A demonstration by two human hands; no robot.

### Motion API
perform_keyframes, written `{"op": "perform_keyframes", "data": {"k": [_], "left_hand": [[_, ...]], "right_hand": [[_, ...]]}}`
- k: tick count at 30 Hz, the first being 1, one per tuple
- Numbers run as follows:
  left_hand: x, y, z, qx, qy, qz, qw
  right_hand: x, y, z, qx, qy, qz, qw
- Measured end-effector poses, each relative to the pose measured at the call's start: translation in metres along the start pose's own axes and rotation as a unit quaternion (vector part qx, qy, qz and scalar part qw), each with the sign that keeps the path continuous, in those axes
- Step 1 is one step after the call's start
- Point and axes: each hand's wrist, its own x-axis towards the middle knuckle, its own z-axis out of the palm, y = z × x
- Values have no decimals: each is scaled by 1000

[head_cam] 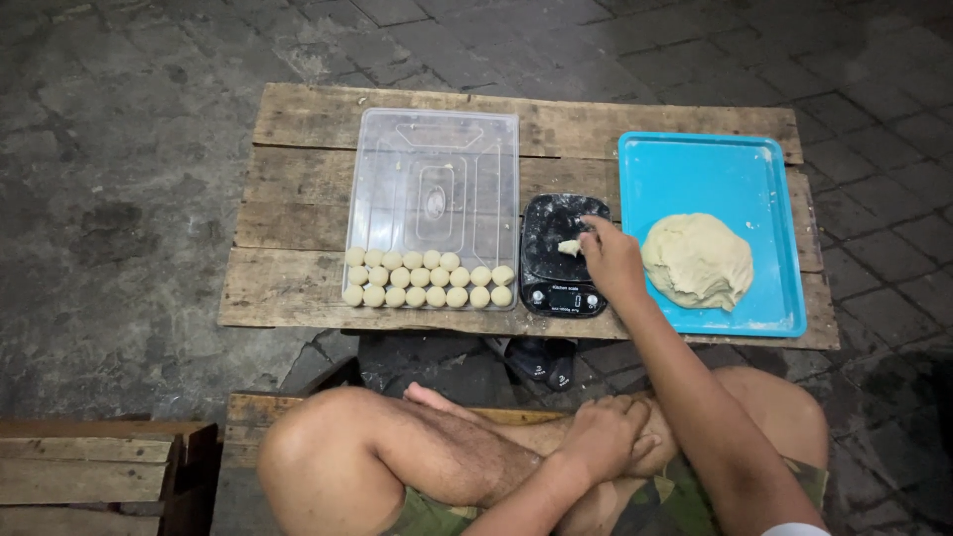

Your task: Portioning dough by tearing small pieces, weighing them on a digital scale for consistency, and rolling them into balls by hand.

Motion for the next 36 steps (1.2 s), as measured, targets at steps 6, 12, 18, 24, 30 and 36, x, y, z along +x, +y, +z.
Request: {"op": "perform_keyframes", "data": {"k": [6,12,18,24,30,36], "left_hand": [[1,2,-2,16,22,8,1000],[1,1,0,4,7,1,1000],[2,0,2,5,17,0,1000],[2,-2,8,31,31,12,999],[2,-1,3,2,15,1,1000],[2,0,3,21,28,14,999]], "right_hand": [[2,22,11,24,20,49,998],[2,28,15,-22,63,-11,998],[2,13,2,54,50,12,997],[1,21,-7,154,18,65,986],[-3,22,-22,67,36,-9,997],[14,30,-16,-59,41,-67,995]]}}
